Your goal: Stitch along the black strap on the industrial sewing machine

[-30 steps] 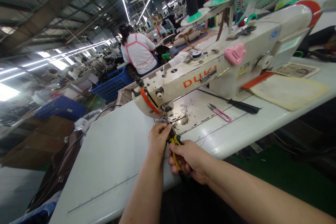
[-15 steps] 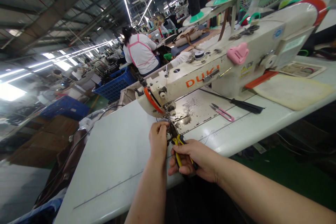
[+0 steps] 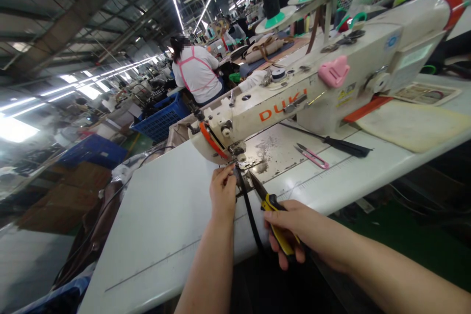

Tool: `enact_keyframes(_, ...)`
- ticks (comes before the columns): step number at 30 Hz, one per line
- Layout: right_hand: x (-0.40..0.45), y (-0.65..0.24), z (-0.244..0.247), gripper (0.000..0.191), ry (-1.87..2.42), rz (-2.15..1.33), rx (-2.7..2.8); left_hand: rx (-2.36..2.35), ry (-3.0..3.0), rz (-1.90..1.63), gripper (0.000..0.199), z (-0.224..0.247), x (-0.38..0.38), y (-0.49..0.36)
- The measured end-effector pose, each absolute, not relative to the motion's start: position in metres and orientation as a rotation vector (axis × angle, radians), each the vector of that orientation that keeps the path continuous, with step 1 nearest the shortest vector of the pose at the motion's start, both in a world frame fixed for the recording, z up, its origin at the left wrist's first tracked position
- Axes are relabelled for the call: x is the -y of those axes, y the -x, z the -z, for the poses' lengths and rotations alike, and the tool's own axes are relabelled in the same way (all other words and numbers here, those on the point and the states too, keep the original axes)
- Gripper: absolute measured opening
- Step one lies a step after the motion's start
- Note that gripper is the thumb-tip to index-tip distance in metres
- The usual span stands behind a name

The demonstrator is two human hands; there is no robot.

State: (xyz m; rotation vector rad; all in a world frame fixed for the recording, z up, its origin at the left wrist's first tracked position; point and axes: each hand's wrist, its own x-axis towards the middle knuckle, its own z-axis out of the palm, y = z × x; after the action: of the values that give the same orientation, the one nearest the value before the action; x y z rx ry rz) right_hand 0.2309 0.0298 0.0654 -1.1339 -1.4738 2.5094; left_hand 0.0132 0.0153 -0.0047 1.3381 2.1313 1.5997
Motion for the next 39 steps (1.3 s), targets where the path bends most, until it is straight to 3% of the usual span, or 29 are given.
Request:
enact_keyframes(4,-0.039,-0.242,-0.068,0.029,1.374,-2.035,2.075,-2.136,-1.327,-1.606,0.030,0.005,-0.016,-0.014)
enact_keyframes(8,-0.048,-0.255,-0.073,0.029,1.489,-1.210,2.542,-2.149,-1.301,-1.592,0.031,0.005,-0.016,-0.014)
enact_keyframes(16,-0.065,-0.259,-0.068,0.038,1.675,-0.310,2.601,-2.094,-1.275,-1.596,0.032,0.008,-0.017,-0.011)
enact_keyframes(33,-0.056,-0.250,-0.040,0.037,1.281,0.328,2.464,-2.053,-1.223,-1.617,0.033,0.001,-0.018,-0.015)
enact_keyframes(39,-0.046,-0.237,-0.036,0.025,1.067,0.105,2.477,-2.117,-1.230,-1.600,0.032,-0.001,-0.019,-0.015)
